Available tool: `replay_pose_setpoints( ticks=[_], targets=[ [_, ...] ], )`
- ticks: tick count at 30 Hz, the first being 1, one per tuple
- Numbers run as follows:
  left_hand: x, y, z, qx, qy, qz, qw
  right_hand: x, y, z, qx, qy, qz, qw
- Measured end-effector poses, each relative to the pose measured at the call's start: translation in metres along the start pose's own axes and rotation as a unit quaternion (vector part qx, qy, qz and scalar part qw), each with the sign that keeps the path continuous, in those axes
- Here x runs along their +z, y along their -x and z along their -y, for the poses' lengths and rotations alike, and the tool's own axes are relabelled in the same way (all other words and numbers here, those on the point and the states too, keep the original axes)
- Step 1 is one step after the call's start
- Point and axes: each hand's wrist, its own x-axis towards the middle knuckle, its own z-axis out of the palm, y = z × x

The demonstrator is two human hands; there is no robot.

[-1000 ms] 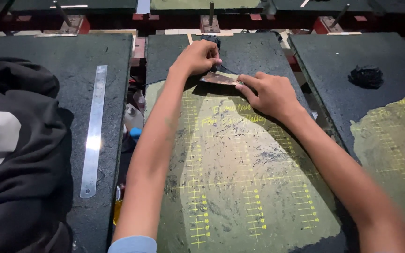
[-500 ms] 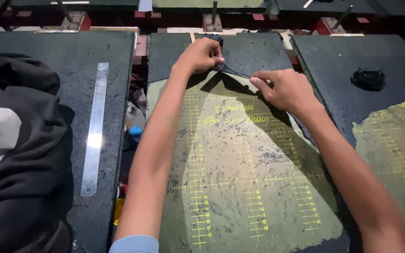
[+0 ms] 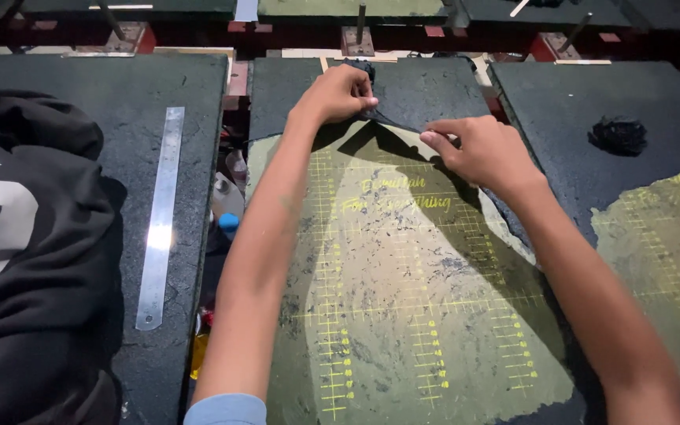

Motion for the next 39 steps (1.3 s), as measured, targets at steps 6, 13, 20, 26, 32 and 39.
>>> replay_pose_setpoints(
  ticks=[6,13,20,26,32,39],
  targets=[
    [-0.001,-0.002,0.001,0.0,-0.001,0.01,1.0,0.041,-0.01,-0.016,-0.113,0.05,-0.121,0.985],
    [-0.002,-0.001,0.0,-0.006,0.002,0.003,1.0,-0.005,0.002,0.008,0.012,-0.023,0.035,0.999],
    [0.0,0.0,0.0,-0.009,0.017,0.005,1.0,0.006,0.0,-0.004,-0.017,-0.029,-0.002,0.999],
    [-0.002,-0.004,0.002,-0.007,0.014,0.007,1.0,0.016,-0.01,-0.01,-0.031,-0.051,-0.011,0.998],
    [-0.001,-0.005,0.004,-0.004,0.014,0.012,1.0,0.025,-0.013,-0.016,-0.044,-0.048,-0.027,0.997],
    [-0.006,0.0,-0.001,-0.011,0.029,0.026,0.999,0.019,-0.021,-0.028,0.003,-0.192,-0.023,0.981]
  ],
)
